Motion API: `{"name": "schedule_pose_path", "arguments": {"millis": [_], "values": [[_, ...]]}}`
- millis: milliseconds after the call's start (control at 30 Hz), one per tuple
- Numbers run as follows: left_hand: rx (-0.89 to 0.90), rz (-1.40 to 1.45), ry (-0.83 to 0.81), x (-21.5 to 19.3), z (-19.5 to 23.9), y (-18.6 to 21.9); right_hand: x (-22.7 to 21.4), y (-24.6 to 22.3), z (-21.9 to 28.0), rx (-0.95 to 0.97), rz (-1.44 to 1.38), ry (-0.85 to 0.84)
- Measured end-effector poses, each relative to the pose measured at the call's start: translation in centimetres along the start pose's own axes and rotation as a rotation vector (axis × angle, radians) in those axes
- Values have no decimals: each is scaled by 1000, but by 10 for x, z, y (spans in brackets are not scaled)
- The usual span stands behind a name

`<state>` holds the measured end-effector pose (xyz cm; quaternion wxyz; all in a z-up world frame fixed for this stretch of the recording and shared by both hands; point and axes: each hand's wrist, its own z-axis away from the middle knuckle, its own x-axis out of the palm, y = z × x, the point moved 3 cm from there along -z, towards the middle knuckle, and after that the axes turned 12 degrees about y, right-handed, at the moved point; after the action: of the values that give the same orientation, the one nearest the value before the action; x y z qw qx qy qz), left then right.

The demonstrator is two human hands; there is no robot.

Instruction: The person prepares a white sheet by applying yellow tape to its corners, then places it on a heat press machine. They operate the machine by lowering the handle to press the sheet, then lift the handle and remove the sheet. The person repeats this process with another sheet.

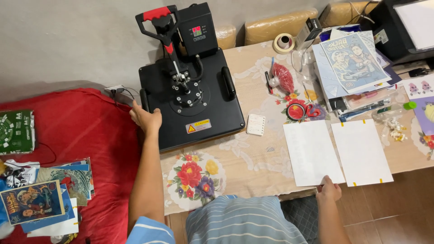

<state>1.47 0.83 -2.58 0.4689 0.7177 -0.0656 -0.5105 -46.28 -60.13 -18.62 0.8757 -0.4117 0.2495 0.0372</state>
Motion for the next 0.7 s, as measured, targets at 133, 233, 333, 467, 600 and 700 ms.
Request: {"name": "schedule_pose_path", "arguments": {"millis": [133, 233, 333, 467, 600, 700], "values": [[474, 181, 406, -20, 76, 20, 0, -16, 20, 50, -115, -271], [682, 344, 282, -7, 169, 23, -5, -29, 26, -25, -166, -406], [598, 541, -305, 45, 268, -4, 22, 14, -65, -107, -339, -509], [248, 593, -1014, 124, 375, -43, 18, 11, -29, -104, -444, -559], [-271, 626, -1403, 155, 437, -18, -6, -7, 57, -43, -600, -678], [-445, 690, -1396, 148, 452, 20, -22, 1, 87, 1, -674, -699]]}}
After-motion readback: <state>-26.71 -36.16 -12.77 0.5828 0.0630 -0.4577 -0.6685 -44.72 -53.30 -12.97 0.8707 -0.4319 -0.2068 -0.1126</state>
